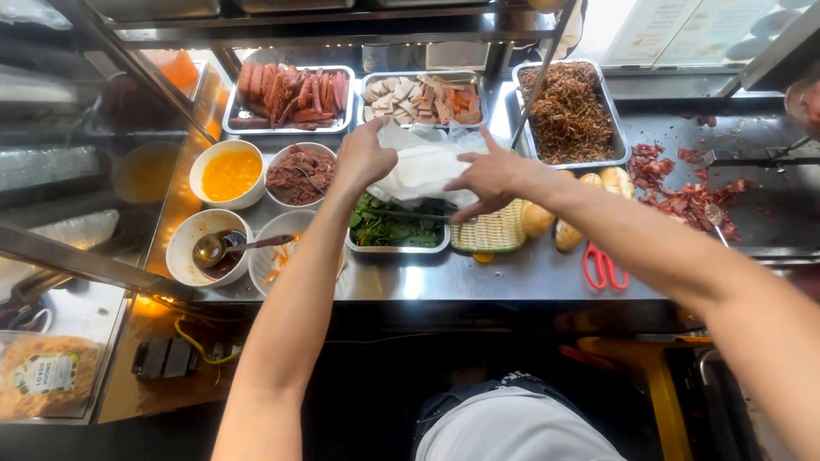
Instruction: Preparing sandwiches by heating ingredients in a microwave and assembling them with meat and vegetables in bread rolls.
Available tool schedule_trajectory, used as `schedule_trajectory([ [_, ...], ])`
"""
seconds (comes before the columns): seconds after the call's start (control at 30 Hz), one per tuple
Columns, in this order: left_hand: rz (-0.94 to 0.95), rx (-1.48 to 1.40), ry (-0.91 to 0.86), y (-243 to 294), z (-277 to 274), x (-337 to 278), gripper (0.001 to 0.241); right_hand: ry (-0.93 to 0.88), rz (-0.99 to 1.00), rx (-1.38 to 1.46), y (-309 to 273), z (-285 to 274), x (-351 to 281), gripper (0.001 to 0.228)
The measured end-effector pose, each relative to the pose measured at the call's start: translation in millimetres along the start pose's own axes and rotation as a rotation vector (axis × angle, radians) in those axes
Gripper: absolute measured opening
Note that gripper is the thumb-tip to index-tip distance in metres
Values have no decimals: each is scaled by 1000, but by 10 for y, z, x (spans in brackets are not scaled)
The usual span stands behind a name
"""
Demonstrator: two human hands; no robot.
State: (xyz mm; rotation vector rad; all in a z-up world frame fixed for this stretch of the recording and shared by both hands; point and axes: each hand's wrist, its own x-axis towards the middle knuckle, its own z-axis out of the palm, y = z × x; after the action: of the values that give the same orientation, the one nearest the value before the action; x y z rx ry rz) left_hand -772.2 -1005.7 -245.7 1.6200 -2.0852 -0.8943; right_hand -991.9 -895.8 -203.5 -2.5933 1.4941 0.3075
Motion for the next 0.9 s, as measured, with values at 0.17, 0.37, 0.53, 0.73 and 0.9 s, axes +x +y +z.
schedule_trajectory([
  [0.17, 87, 185, 246, 59, -18, 134, 31, -50, 74, -651, 954, 329, -145, 29],
  [0.37, 284, -107, 367, 1373, -134, 74, 30, 690, -12, 173, 705, -709, -932, 32],
  [0.53, 485, -497, -185, 2609, 107, -255, 39, 785, 252, 454, 904, -1178, -1522, 31],
  [0.73, 554, -616, -505, 3345, 820, -16, 29, 641, 475, 963, 1816, -1328, -2060, 47],
  [0.9, 665, -430, -303, 3784, 1082, 292, 15, 191, 513, 1101, 2269, -1563, -2192, 45],
])
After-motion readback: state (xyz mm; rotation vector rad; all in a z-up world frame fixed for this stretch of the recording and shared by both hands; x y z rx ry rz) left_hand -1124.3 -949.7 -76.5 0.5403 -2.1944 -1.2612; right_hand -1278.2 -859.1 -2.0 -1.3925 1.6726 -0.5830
